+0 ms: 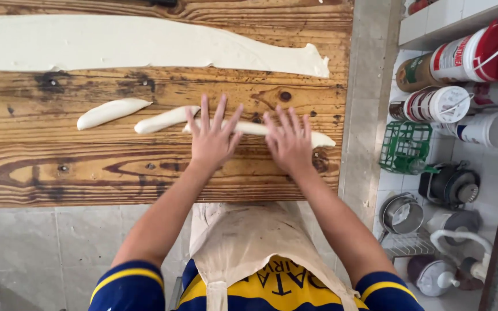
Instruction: Cutting dough into strips and rolling them into small loaves before placing them on a baking tray.
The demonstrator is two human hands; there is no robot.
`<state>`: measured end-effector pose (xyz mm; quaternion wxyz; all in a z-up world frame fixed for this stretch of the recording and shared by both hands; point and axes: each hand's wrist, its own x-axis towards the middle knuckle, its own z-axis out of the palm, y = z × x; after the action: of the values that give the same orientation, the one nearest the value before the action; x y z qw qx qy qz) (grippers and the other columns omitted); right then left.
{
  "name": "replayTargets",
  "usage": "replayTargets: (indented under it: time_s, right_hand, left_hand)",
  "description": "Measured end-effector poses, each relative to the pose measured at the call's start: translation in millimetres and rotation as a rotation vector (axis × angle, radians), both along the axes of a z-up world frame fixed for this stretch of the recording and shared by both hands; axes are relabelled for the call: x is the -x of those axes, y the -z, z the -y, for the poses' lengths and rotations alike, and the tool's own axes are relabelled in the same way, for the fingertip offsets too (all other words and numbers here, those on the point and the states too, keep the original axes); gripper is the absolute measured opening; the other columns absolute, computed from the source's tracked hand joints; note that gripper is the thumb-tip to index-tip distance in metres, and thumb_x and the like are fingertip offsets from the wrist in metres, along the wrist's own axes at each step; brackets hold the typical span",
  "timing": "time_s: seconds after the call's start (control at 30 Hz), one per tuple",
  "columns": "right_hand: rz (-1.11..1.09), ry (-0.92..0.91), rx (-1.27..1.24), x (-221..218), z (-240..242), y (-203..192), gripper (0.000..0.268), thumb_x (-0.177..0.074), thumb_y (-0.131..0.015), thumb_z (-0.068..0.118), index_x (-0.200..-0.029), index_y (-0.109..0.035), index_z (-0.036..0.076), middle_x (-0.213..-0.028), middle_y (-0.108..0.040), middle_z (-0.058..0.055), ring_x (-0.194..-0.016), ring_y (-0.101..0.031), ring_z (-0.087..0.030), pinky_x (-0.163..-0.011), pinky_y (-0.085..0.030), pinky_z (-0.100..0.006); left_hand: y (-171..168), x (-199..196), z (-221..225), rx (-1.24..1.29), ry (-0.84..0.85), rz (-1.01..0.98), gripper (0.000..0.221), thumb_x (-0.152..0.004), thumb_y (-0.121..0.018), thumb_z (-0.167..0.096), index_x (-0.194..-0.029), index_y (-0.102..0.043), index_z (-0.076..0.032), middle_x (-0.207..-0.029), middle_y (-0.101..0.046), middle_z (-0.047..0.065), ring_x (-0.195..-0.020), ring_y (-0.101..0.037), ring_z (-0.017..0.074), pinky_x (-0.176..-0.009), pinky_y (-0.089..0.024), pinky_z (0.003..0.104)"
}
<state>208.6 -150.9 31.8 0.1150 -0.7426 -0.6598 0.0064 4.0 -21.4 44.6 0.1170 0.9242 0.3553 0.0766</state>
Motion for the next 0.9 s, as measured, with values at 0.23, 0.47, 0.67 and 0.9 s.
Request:
replayTargets:
  time_s: [0.23,0.47,0.67,0.9]
  right_hand:
    - [0.026,0.011,0.22,-23,2,-16,0.059,-0.109,-0.028,0.05,-0.164,-0.03,0.031,-0.169,-0.032,-0.005,-0.155,-0.028,-0.031,-0.125,-0.014,-0.059]
    - [-0.169,-0.076,0.067,-5,73,-9,0.055,-0.106,-0.045,0.043,-0.158,-0.043,0.026,-0.161,-0.043,-0.003,-0.148,-0.038,-0.029,-0.124,-0.023,-0.05]
    - [-0.884,0.112,-0.359,-9,12,-17,0.052,-0.112,-0.028,0.033,-0.141,-0.058,0.002,-0.14,-0.062,-0.017,-0.135,-0.056,-0.032,-0.119,-0.037,-0.045]
    - [-1.364,0.174,-0.55,-26,-18,-7,0.05,-0.113,-0.027,0.034,-0.137,-0.055,0.0,-0.128,-0.067,-0.019,-0.125,-0.064,-0.027,-0.112,-0.043,-0.04]
  left_hand:
    - [-3,10,20,-0.021,-0.025,-0.015,0.067,-0.102,-0.045,-0.055,-0.164,-0.032,-0.03,-0.17,-0.027,0.014,-0.155,-0.014,0.0474,-0.119,-0.014,0.072]
    - [-1,45,85,0.09,0.011,0.111,0.063,-0.099,-0.046,-0.052,-0.158,-0.041,-0.031,-0.161,-0.04,0.009,-0.149,-0.035,0.0368,-0.118,-0.023,0.06]
    - [-27,-44,62,0.521,0.129,0.899,0.059,-0.106,-0.034,-0.039,-0.156,-0.044,-0.01,-0.158,-0.045,0.015,-0.151,-0.034,0.0413,-0.124,-0.028,0.056]
    - [22,-95,39,0.544,0.073,1.089,0.054,-0.112,-0.028,-0.035,-0.153,-0.046,-0.005,-0.154,-0.047,0.019,-0.151,-0.031,0.0448,-0.126,-0.025,0.056]
